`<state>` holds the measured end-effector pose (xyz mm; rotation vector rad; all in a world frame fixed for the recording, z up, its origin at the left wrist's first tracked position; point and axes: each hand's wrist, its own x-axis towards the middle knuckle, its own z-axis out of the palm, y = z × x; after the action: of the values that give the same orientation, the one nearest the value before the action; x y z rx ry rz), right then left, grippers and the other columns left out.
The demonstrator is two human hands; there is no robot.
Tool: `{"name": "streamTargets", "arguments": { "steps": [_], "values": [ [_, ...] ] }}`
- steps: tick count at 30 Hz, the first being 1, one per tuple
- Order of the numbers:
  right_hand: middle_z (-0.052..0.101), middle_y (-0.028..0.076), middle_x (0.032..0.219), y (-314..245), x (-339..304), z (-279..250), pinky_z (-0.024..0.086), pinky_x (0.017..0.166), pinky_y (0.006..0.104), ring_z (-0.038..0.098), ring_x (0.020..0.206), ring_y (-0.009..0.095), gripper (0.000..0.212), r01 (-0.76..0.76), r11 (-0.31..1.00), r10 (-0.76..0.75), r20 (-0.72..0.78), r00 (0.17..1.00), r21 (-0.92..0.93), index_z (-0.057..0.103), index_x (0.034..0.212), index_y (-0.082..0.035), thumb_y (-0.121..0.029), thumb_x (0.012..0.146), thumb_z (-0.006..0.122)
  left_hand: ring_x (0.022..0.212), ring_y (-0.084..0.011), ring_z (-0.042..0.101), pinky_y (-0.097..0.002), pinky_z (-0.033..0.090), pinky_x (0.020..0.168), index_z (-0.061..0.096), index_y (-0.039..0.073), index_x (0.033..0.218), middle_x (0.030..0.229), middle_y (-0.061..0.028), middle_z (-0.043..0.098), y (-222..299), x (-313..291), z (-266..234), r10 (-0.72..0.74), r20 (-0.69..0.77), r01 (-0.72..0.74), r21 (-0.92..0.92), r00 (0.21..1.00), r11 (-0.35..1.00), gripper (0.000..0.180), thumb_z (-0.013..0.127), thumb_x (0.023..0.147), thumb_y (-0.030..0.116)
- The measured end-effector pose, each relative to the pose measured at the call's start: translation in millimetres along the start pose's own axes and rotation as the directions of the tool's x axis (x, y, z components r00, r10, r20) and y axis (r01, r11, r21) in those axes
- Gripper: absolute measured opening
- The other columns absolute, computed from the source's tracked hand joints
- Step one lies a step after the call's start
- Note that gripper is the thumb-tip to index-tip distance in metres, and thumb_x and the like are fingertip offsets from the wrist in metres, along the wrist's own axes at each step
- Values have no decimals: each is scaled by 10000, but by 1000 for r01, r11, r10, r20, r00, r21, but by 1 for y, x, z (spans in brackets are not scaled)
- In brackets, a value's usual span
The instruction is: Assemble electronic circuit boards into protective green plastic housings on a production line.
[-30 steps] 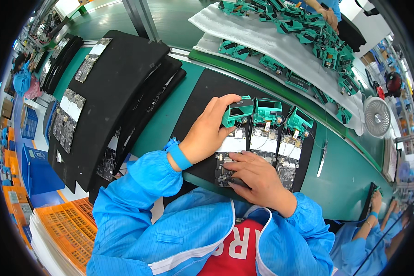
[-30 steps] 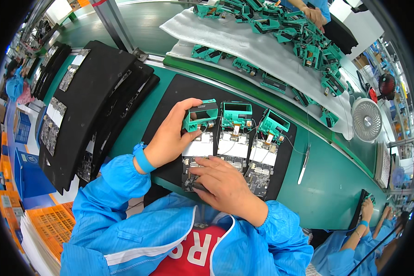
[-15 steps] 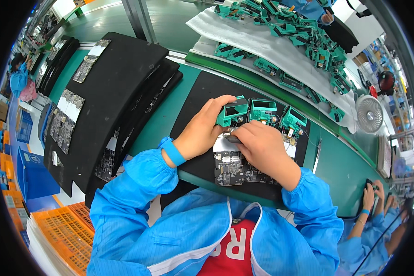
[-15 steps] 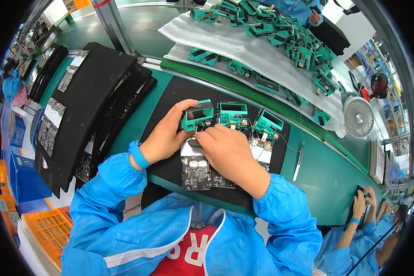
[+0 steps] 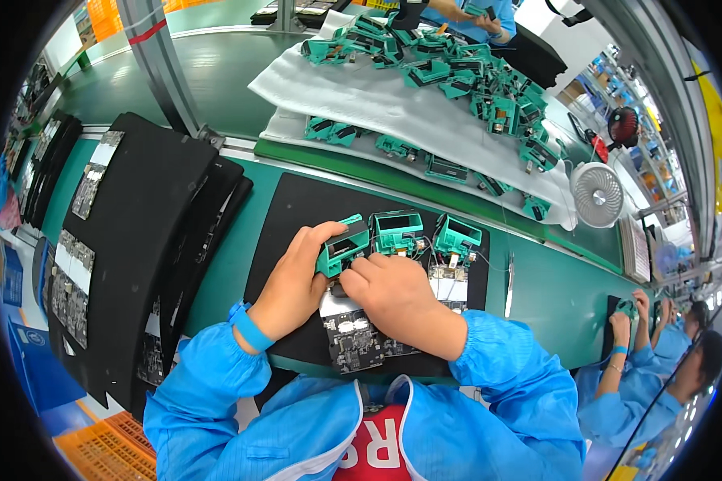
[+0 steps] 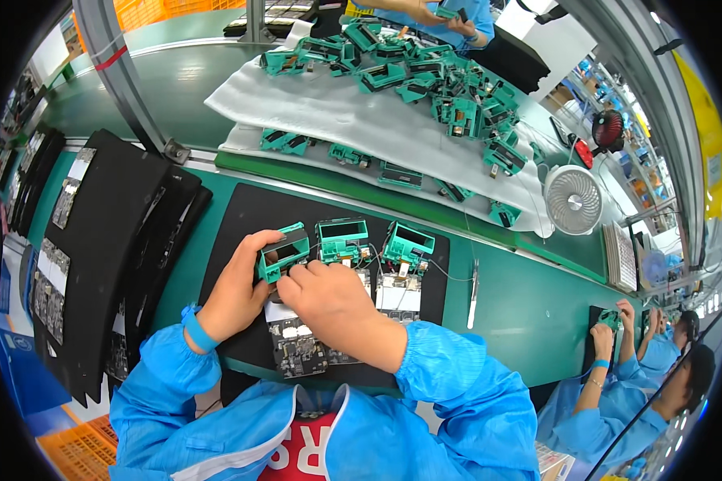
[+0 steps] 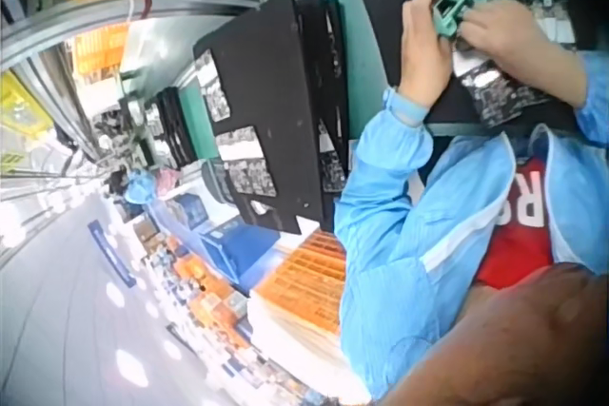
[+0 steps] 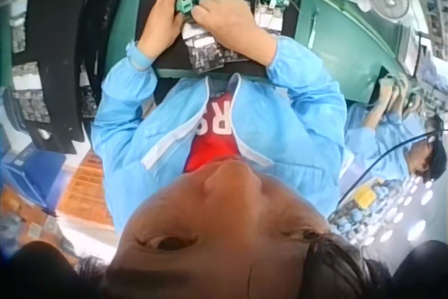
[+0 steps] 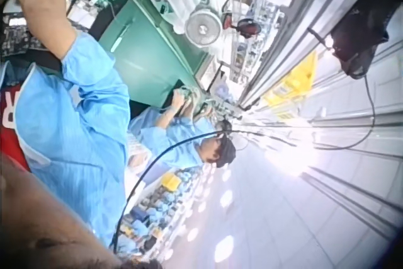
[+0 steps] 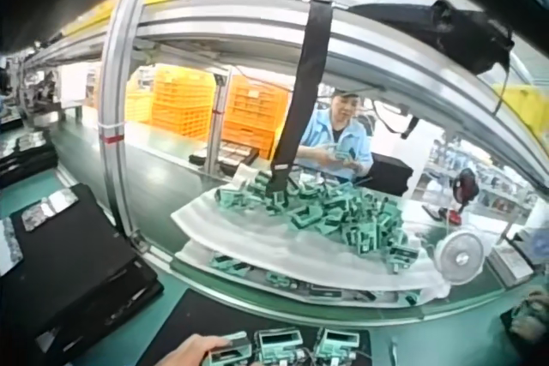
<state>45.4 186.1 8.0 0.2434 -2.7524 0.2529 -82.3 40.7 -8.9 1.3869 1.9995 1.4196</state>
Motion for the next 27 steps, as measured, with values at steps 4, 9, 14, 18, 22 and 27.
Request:
{"name": "streamTargets", "arguments": {
  "steps": [4,9,14,18,22,27],
  "values": [
    [575,29,803,-2,0,0,480,592,357,619,749,218,175,1,1000,-2,-32,999,-17,578,881,-91,-105,731,667,1104,-438,560,-448,488,910,452,99,1362,1181,-194,533,-3,-2,-1,35,-30,-36,-17,999,999,696,585,739,-180],
    [661,64,963,18,-24,-9,539,714,390,651,884,280,258,-20,973,45,-103,994,230,640,961,-76,-44,726,741,1137,-353,585,-412,501,945,404,118,1445,1231,-162,528,-4,0,2,-26,-32,26,-15,999,1000,728,683,809,-99],
    [681,117,1043,24,-117,-60,549,819,346,683,939,219,458,-502,775,616,-284,735,383,559,1299,-63,-27,866,705,1177,-381,583,-421,501,954,377,91,1467,1333,-176,514,-3,-5,3,-14,-77,12,-21,997,1000,740,747,831,15],
    [650,76,1015,37,-201,-60,514,821,295,627,915,161,492,-670,408,906,-185,380,620,502,1368,-41,-44,902,662,1255,-403,512,-460,407,1042,427,64,1444,1317,-191,550,2,4,-7,16,-52,-6,199,999,980,697,765,838,127],
    [549,190,1316,28,-222,-48,471,983,384,574,1177,299,462,-737,649,746,-349,567,190,571,1319,-28,-31,866,660,1368,-412,392,-484,299,1132,439,42,1455,1413,-226,498,-13,3,-15,22,-114,37,492,993,870,688,742,865,223],
    [475,208,1422,-14,-227,-48,346,1074,514,432,1302,420,486,-711,703,693,-204,692,-25,608,1270,-35,-226,835,710,1470,-445,279,-500,266,1182,355,52,1538,1567,-301,317,-29,-13,-29,-106,-99,143,545,989,826,728,662,946,346]
  ]
}}
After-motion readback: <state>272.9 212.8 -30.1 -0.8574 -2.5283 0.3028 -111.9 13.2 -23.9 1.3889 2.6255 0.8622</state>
